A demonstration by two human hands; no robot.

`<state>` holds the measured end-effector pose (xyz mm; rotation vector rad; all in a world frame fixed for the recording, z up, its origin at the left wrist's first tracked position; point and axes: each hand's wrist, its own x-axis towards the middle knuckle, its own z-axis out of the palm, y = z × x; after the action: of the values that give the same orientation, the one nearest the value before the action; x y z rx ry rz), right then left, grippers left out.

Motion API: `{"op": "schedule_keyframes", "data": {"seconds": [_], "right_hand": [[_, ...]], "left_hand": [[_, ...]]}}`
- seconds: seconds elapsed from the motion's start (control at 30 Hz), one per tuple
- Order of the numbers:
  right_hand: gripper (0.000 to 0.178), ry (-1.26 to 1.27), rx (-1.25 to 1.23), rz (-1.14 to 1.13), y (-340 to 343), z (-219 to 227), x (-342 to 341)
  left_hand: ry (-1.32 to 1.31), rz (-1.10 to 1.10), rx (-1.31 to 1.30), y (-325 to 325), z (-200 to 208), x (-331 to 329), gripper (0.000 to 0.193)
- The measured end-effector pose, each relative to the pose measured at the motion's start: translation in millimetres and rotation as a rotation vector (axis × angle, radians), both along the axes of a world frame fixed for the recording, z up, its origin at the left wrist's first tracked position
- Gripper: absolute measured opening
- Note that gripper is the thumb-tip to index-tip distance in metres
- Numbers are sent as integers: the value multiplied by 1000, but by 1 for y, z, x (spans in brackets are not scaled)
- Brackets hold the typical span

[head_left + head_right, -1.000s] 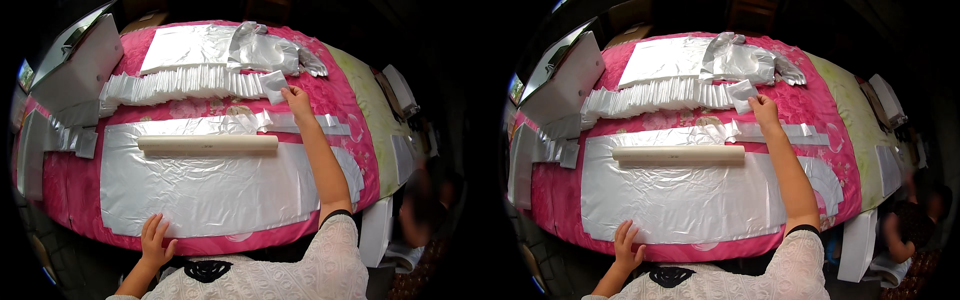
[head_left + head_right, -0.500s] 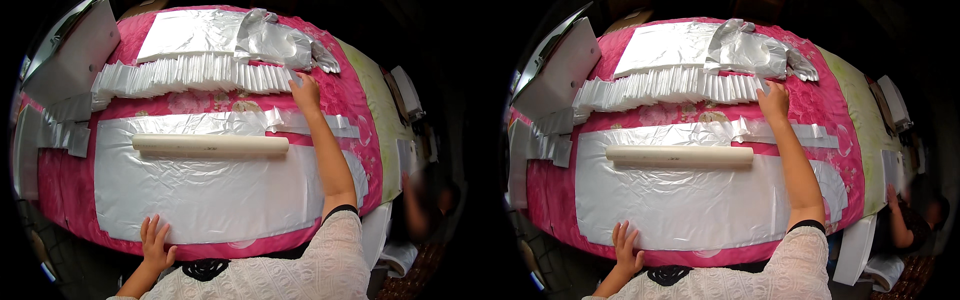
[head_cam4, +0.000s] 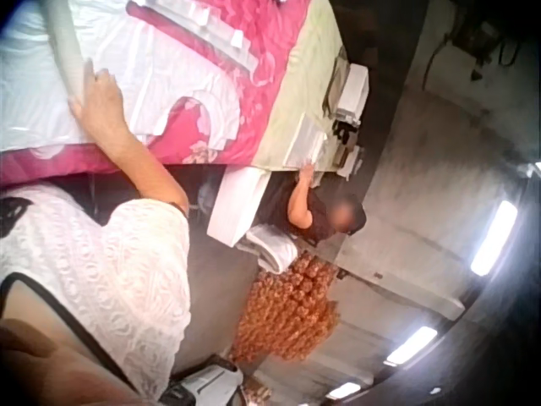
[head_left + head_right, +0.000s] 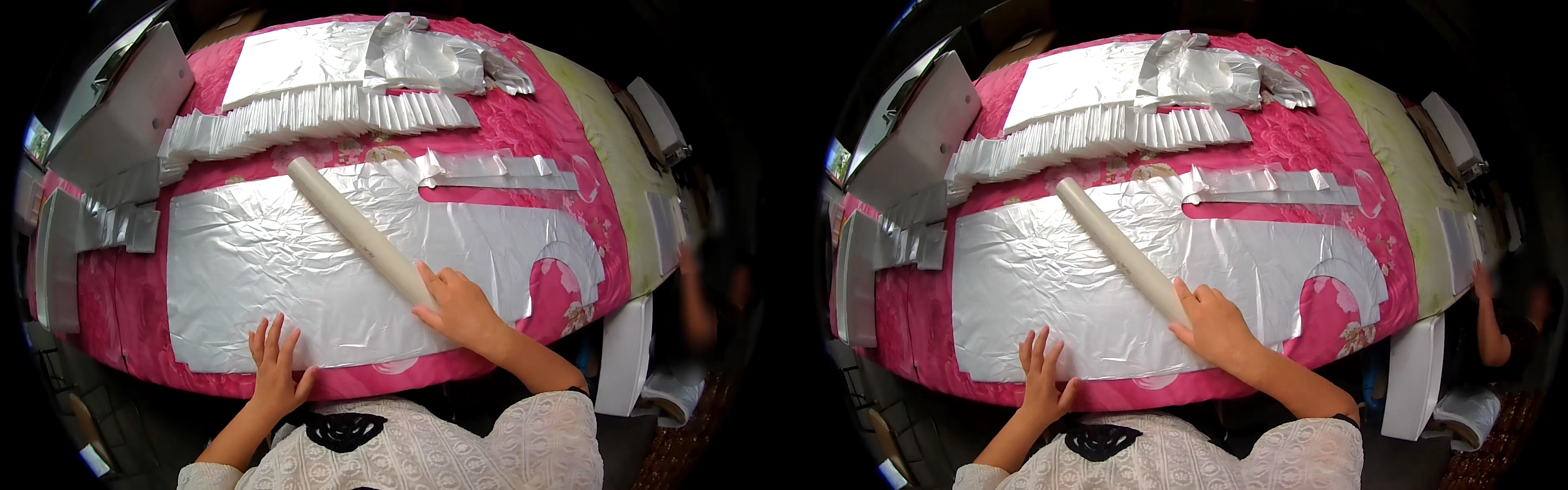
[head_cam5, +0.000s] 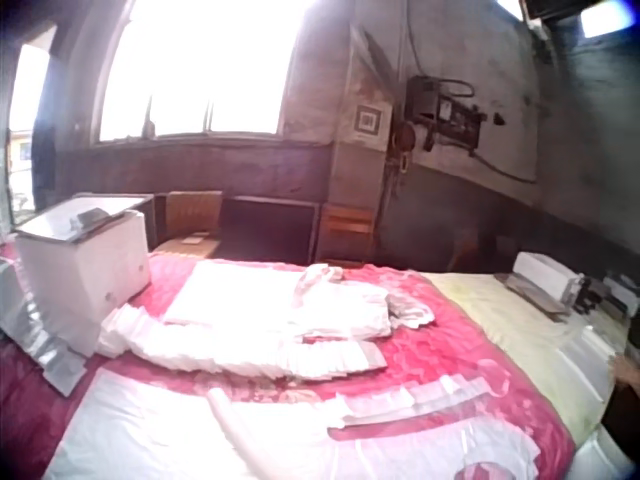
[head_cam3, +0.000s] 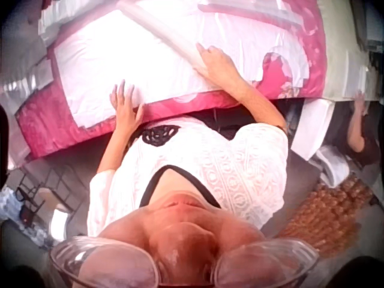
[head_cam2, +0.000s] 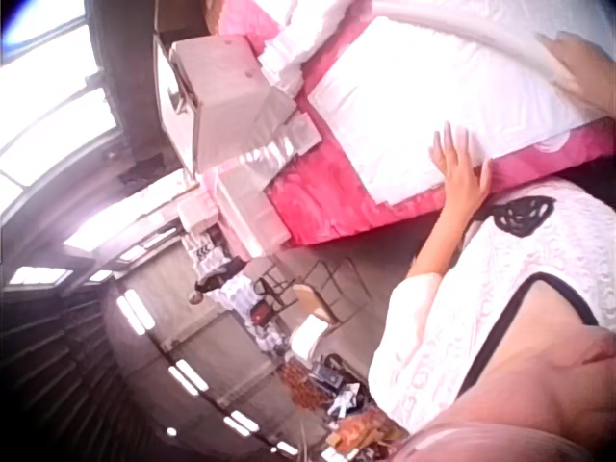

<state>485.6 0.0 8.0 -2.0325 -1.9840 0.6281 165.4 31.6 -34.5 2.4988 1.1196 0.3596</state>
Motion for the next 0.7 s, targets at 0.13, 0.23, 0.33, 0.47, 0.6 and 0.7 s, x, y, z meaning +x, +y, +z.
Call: {"op": "schedule_keyframes", "data": {"seconds": [0.13, 0.23, 0.33, 0.47, 0.6, 0.7], "right_hand": [[63, 170, 78, -29, -45, -11, -33], [62, 128, 235, 90, -52, -27, -23], [57, -73, 329, 85, -39, -53, 21], [52, -206, 357, -170, -32, -64, 128], [44, -357, 394, -535, -62, -74, 245], [38, -391, 402, -737, -85, -78, 287]], "left_hand": [[-66, -97, -30, 19, 4, 56, 77], [-171, -150, -42, 30, 1, 99, 83], [-164, -227, 19, 31, 1, 128, 87], [-109, -278, 42, 24, 3, 144, 89], [-161, -272, 57, 21, -5, 146, 90], [-178, -266, 29, 18, -2, 149, 90]]}}
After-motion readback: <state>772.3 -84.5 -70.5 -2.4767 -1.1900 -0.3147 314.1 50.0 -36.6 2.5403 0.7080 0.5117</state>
